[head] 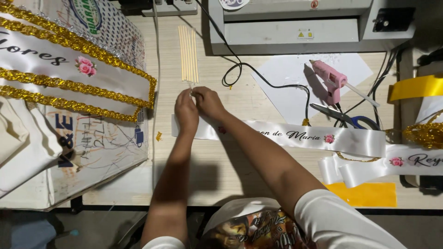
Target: The person decorates white sashes with gold glitter trim. They use a hot glue gun to apply adhesive to the sashes and then press the trim onto the glued areas. The person handles multiple sashes, including ones with text like 'Reyna de las Flores' and 'Corazon de Maria'.
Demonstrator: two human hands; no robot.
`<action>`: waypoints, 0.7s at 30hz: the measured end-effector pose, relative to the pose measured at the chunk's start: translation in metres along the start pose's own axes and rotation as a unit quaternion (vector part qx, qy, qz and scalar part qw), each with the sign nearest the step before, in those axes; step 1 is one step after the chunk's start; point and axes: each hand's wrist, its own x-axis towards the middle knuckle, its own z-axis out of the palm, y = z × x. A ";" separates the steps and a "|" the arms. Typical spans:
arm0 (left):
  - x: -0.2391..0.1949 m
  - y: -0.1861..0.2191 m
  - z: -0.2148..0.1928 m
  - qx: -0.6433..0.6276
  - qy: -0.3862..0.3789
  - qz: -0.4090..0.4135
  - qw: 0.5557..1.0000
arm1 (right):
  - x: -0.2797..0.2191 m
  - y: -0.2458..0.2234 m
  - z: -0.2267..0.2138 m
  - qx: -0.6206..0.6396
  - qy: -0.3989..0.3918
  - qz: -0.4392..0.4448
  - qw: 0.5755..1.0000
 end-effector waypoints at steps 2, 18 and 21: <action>-0.004 0.002 -0.014 0.048 0.010 -0.010 0.999 | 0.006 -0.012 -0.004 0.249 -0.062 0.196 0.946; 0.020 0.042 -0.062 0.009 0.001 0.004 1.000 | -0.036 -0.028 -0.084 0.609 -0.055 0.301 0.732; 0.021 0.026 -0.066 0.014 -0.007 -0.077 0.997 | -0.073 0.027 -0.108 0.450 -0.020 0.288 0.845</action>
